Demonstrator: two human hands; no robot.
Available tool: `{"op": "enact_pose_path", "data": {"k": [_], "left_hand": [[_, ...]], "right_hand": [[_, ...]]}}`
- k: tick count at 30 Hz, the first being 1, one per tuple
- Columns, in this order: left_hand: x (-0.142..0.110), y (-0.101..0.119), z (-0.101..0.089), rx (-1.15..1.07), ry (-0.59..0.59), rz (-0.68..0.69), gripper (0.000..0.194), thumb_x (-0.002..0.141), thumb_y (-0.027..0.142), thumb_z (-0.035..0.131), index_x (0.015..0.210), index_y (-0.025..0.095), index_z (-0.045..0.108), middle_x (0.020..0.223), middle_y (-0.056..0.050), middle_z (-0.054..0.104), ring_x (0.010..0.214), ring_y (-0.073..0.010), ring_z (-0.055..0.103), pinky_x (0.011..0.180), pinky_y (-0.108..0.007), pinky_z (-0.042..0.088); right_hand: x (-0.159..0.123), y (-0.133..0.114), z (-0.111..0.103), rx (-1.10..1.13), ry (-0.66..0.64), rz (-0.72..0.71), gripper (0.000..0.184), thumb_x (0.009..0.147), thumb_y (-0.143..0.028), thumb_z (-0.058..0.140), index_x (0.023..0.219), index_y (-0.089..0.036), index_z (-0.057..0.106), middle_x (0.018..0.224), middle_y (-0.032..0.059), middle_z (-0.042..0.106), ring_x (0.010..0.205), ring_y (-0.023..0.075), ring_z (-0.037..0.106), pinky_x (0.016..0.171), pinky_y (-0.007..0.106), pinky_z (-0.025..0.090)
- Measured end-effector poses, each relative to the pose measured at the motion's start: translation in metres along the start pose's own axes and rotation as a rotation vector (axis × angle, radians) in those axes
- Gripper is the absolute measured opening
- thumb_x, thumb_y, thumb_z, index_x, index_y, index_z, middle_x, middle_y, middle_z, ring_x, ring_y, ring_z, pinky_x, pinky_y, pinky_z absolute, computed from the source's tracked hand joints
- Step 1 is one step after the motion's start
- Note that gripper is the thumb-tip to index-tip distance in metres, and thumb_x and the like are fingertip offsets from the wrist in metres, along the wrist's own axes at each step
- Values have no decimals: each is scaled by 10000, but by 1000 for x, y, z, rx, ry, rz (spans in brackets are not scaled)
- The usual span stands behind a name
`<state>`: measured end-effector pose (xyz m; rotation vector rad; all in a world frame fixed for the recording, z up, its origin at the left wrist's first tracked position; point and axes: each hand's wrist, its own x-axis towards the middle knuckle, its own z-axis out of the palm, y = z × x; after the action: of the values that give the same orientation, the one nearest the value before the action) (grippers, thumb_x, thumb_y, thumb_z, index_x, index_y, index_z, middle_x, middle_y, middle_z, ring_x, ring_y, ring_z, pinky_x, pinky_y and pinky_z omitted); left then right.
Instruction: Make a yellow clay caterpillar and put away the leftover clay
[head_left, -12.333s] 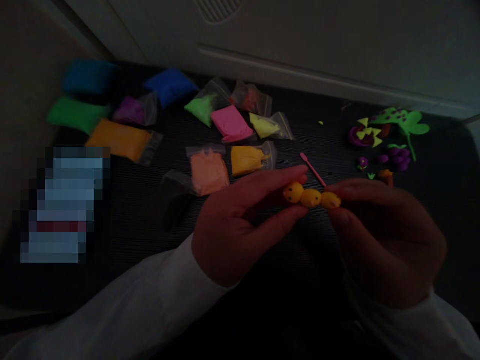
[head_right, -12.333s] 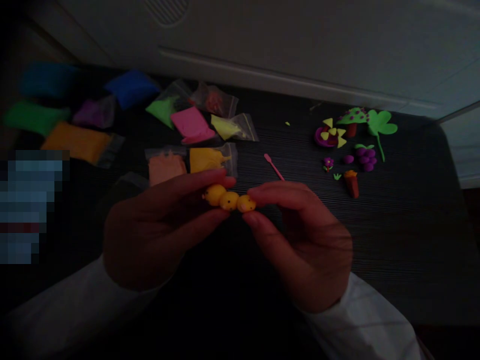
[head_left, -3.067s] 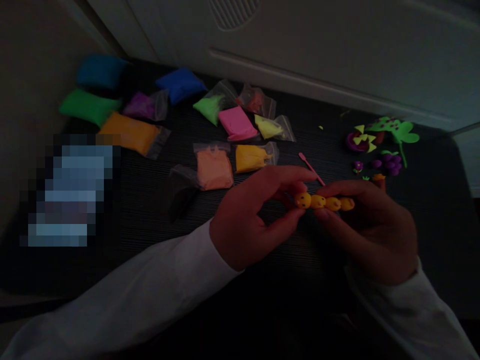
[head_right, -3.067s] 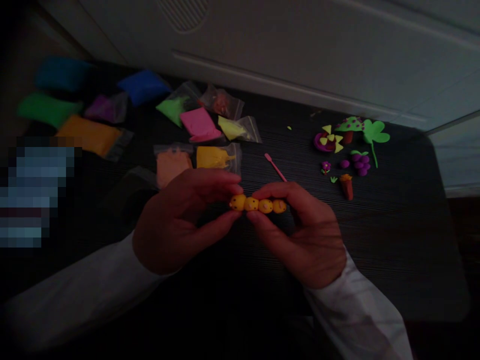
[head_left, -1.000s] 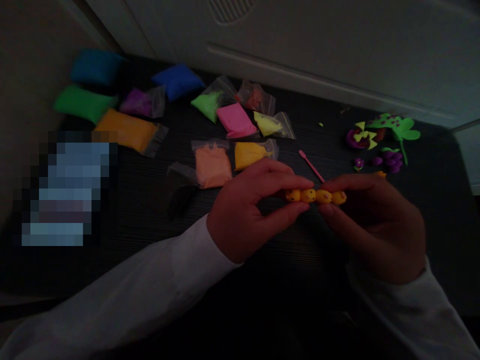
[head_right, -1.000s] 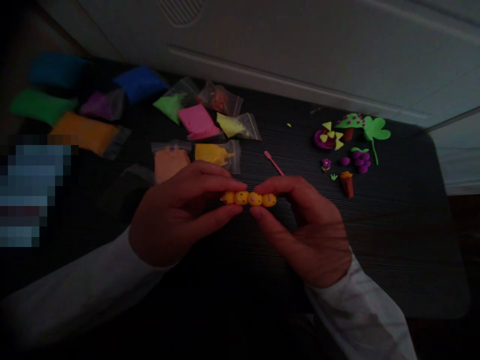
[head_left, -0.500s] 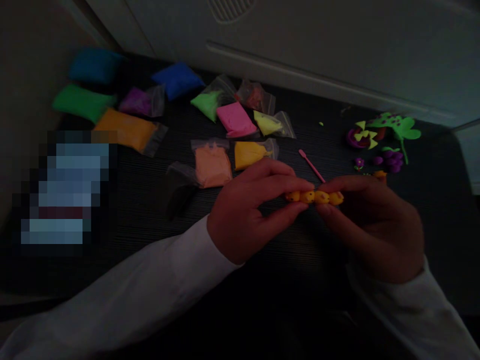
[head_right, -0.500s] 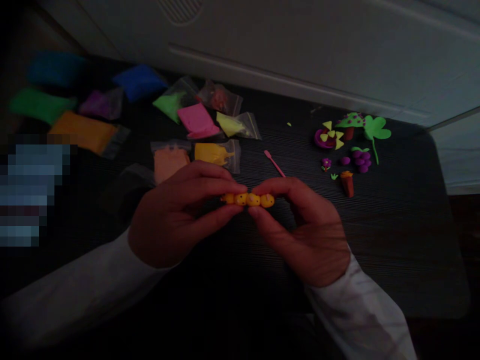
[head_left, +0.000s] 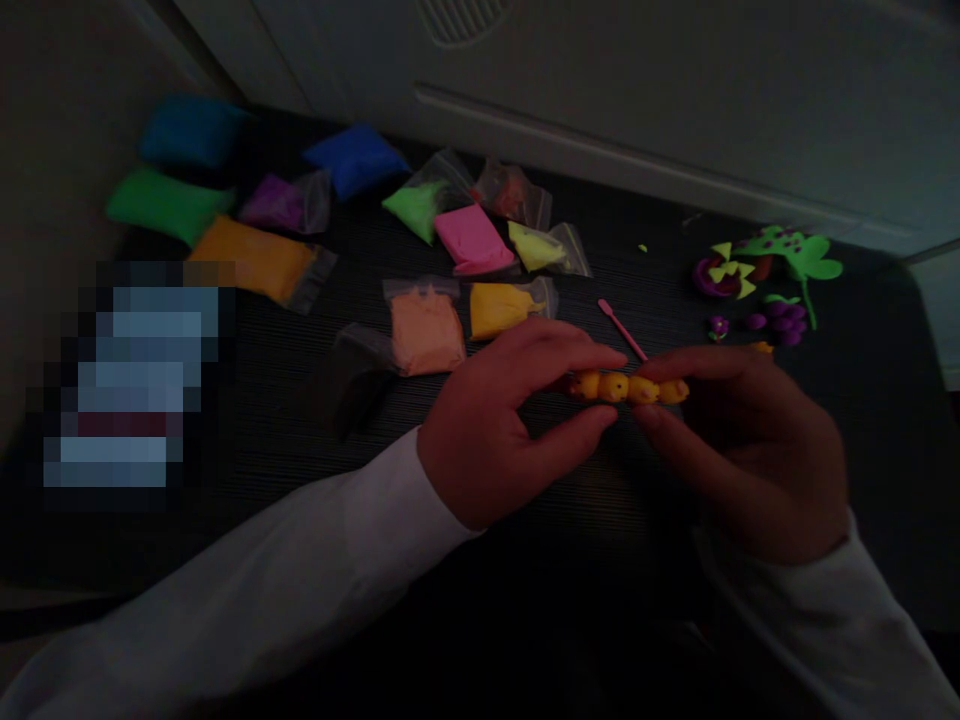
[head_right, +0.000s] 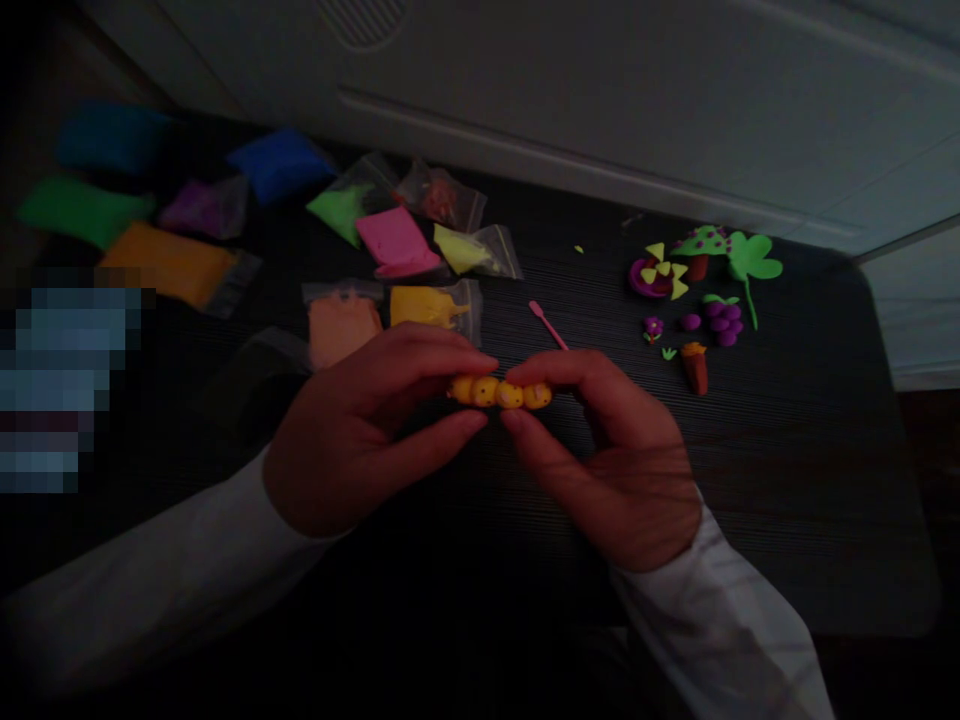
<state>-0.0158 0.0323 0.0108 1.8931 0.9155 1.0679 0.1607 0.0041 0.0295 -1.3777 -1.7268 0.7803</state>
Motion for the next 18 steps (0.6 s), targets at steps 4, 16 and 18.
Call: {"op": "enact_pose_path", "data": {"k": [4, 16, 18], "left_hand": [[0, 0, 0, -26, -14, -15, 233, 748, 187, 563, 977, 194, 602, 1008, -66, 608, 940, -182, 567, 824, -328, 486], [1, -1, 1, -51, 1, -39, 169, 750, 163, 548, 908, 180, 607, 957, -64, 614, 916, -177, 575, 805, -321, 490], [1, -1, 1, -53, 1, -39, 159, 748, 161, 551, 896, 180, 605, 944, -59, 615, 908, -173, 577, 807, -318, 489]], "right_hand": [[0, 0, 0, -6, 0, -15, 281, 702, -130, 647, 946, -258, 590, 885, 4, 624, 804, 152, 589, 731, 280, 513], [0, 1, 1, -10, -22, -31, 290, 691, -115, 643, 945, -244, 589, 900, 1, 621, 843, 155, 580, 766, 292, 481], [1, 2, 1, -33, -24, -37, 281, 692, -117, 643, 938, -242, 592, 896, -1, 621, 841, 148, 577, 766, 281, 476]]}}
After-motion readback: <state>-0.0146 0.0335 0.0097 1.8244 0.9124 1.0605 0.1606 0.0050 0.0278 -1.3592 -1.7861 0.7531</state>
